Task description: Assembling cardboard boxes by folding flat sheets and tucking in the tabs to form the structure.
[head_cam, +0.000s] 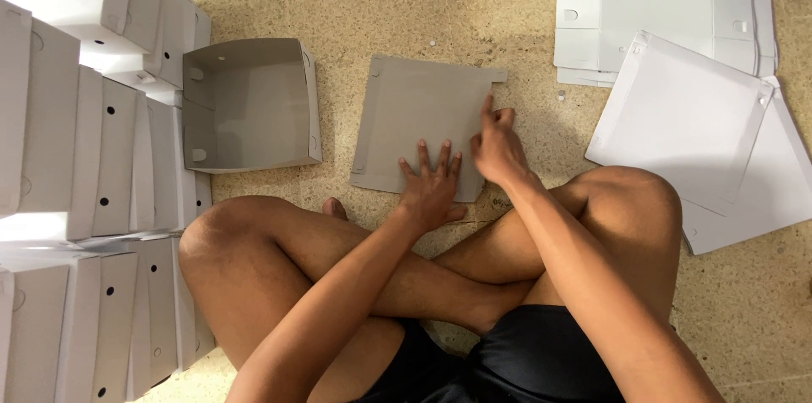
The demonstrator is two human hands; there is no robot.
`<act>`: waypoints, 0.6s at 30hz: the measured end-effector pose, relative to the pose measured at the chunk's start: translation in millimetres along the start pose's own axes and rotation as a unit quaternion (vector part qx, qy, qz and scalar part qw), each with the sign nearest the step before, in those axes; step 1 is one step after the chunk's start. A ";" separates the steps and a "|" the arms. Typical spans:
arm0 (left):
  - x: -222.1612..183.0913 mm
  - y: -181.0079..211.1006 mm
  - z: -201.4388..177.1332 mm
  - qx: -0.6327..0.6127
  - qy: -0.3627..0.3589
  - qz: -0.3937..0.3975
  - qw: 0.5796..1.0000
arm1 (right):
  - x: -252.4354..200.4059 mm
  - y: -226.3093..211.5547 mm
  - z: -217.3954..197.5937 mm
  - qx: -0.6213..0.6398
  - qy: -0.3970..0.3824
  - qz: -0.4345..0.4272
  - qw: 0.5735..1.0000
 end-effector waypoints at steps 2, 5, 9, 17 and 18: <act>2.0 4.1 -3.5 0.032 0.017 -0.005 0.999 | -4.0 -8.7 6.7 -0.080 -0.052 -0.033 0.995; 6.0 4.4 1.8 0.043 0.031 -0.005 0.999 | -1.3 -6.8 10.2 -0.119 -0.060 -0.035 0.990; 2.2 3.6 -6.3 0.020 0.043 -0.007 0.999 | -3.9 -4.8 4.4 -0.079 -0.054 -0.035 0.995; 4.2 -27.3 -14.7 -0.242 0.072 -0.095 0.963 | 23.2 84.9 50.0 0.065 -0.102 0.167 0.979; 9.6 -28.9 -5.9 -0.241 0.071 -0.093 0.963 | 18.6 79.7 45.4 0.065 -0.101 0.168 0.978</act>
Point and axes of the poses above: each hand's wrist, its own x-axis towards the middle knuckle, its own z-axis out of the palm, y = z × x, the point moved 5 cm from there along x, towards the middle knuckle, and after that the axes turned 10 degrees about z, right-handed, at the moved point
